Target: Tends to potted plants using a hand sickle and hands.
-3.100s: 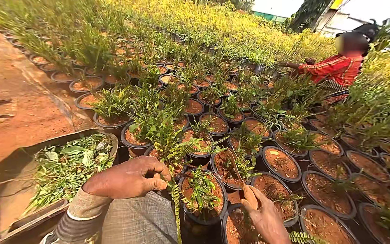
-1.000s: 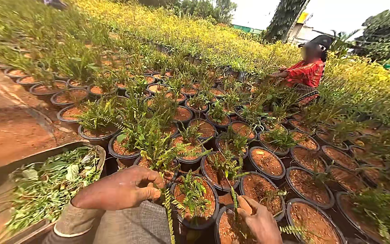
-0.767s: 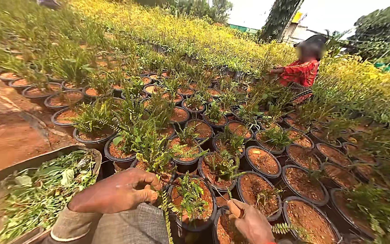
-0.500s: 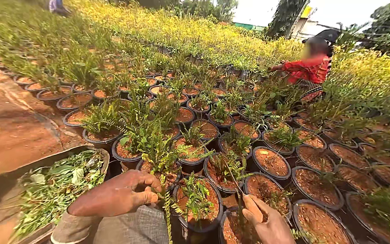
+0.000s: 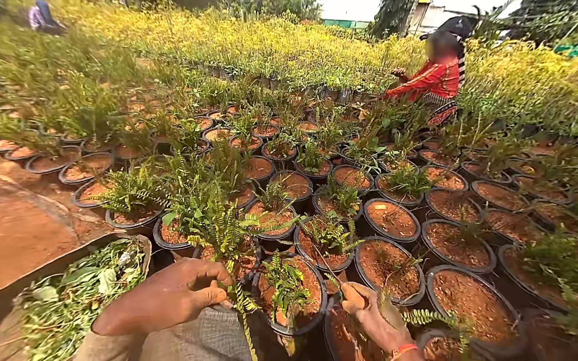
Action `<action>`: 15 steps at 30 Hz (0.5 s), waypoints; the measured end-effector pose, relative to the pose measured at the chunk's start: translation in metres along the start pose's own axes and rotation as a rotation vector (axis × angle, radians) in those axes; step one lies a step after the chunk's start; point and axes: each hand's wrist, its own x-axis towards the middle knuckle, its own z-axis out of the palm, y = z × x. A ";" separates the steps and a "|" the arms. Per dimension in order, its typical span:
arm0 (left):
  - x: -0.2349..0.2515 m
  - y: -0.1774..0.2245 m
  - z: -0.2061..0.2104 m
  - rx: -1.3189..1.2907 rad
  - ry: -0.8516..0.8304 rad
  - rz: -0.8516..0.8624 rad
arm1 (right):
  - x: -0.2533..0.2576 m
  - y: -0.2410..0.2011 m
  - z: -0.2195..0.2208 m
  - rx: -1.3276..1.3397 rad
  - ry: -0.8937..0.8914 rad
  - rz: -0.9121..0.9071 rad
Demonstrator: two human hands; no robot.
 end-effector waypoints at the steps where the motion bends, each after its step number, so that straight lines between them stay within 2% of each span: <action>1: 0.002 0.004 -0.001 0.039 -0.036 -0.023 | 0.006 0.002 0.002 0.011 -0.002 0.000; 5: 0.013 0.023 -0.006 0.194 -0.197 -0.021 | 0.027 0.014 0.008 0.172 0.083 0.029; 8: 0.031 0.051 -0.007 0.285 -0.327 0.041 | 0.031 0.023 0.009 0.402 0.079 0.079; 12: 0.084 0.100 0.004 0.398 -0.500 0.137 | 0.031 0.023 0.006 0.730 0.101 0.152; 15: 0.144 0.113 0.031 0.519 -0.611 0.147 | 0.033 0.021 0.002 0.812 0.140 0.167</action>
